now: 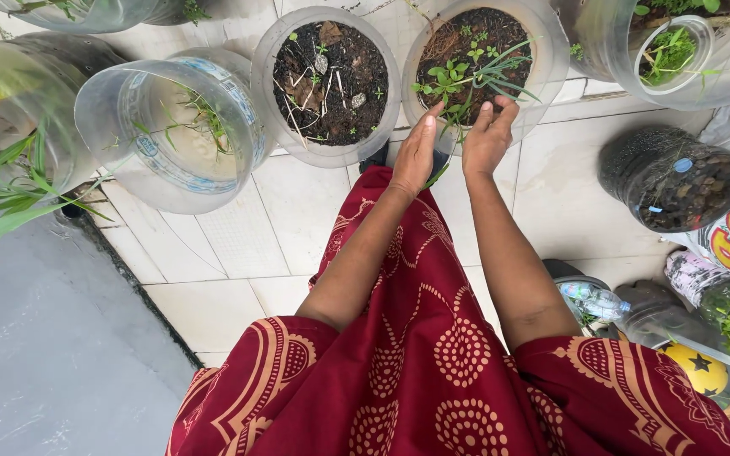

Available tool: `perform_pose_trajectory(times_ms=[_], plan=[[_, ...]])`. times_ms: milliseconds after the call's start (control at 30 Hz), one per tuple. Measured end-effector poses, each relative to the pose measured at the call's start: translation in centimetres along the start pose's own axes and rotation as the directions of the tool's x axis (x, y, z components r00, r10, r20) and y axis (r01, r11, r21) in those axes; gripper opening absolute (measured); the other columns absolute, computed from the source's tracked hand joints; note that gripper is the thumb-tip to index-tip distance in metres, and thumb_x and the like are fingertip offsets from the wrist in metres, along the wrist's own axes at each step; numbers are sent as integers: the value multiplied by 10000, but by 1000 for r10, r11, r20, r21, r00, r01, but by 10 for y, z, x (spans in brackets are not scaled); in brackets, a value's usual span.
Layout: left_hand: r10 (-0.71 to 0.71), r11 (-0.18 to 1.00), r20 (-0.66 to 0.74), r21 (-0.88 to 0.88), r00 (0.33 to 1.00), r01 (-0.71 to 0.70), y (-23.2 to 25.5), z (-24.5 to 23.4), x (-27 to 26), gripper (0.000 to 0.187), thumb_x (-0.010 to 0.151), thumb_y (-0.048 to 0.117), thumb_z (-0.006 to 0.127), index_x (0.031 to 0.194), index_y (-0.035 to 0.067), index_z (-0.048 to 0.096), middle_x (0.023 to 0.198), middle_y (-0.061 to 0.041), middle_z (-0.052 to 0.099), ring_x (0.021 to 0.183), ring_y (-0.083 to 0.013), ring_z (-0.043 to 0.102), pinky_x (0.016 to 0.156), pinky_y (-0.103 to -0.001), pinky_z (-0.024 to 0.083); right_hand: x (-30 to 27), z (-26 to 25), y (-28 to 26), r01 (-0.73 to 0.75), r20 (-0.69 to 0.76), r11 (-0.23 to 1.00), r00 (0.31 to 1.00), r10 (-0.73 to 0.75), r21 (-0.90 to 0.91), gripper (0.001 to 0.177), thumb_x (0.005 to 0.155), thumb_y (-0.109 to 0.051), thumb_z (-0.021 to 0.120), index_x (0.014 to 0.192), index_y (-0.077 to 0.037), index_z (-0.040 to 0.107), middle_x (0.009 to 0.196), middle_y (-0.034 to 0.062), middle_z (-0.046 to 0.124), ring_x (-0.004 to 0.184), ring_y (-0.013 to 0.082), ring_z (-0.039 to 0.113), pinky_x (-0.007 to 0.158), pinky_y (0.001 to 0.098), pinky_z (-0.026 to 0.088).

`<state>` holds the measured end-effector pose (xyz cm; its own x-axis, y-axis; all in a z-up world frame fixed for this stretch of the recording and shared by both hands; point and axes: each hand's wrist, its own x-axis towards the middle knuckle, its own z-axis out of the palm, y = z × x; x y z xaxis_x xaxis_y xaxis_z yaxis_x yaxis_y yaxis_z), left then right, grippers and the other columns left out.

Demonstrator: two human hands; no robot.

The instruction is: Tending to small plants grown in recycled plastic containers on a tiled patio or balcony.

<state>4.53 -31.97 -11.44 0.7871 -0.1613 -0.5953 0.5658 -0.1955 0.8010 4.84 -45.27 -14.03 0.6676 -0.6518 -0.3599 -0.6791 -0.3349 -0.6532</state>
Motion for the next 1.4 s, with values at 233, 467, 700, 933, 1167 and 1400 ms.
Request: perform_pose_trajectory(times_ms=[233,467,700,933,1167,1400], plan=[[-33,999,25,-29,999,34,-3,9,4,634,1116,501,235,1547,97,467,1594,-184,480,1511,-313,427,1252,-366,292,19,32,62,-10,107,992,994,24,-125,295,947,-292,740,864,-12,704,741,141,739,656,284,713,670,420,551],[-91,996,39,11,995,91,-8,11,8,672,1095,546,203,1580,132,414,1617,-164,441,1523,-316,387,1254,-369,254,25,39,53,-69,244,981,963,113,-183,352,893,-287,802,684,-12,736,613,127,694,531,212,643,597,368,514],[-132,991,54,12,990,132,-9,11,10,712,1073,601,192,1598,160,384,1635,-146,430,1518,-316,402,1257,-371,267,31,45,55,-317,307,949,902,304,-7,219,835,-117,776,669,6,701,583,45,639,489,112,532,494,326,444],[-121,993,47,1,992,121,-8,12,10,711,1076,599,193,1598,157,388,1627,-161,431,1526,-318,381,1259,-373,254,29,47,61,-414,311,897,882,353,154,153,813,-38,740,675,15,699,595,21,621,501,93,504,479,304,399],[-117,992,41,-37,992,119,-9,18,9,705,1078,593,214,1590,147,404,1618,-169,450,1521,-314,396,1254,-377,276,21,31,43,-463,352,867,854,382,182,127,831,-23,718,712,18,696,634,46,644,483,105,522,453,292,404],[-116,993,46,18,992,116,-12,22,6,733,1074,607,187,1593,135,397,1620,-165,436,1523,-321,386,1256,-381,262,19,25,41,-488,379,846,840,390,212,116,846,-11,702,732,13,696,662,49,656,497,105,527,447,281,410]])
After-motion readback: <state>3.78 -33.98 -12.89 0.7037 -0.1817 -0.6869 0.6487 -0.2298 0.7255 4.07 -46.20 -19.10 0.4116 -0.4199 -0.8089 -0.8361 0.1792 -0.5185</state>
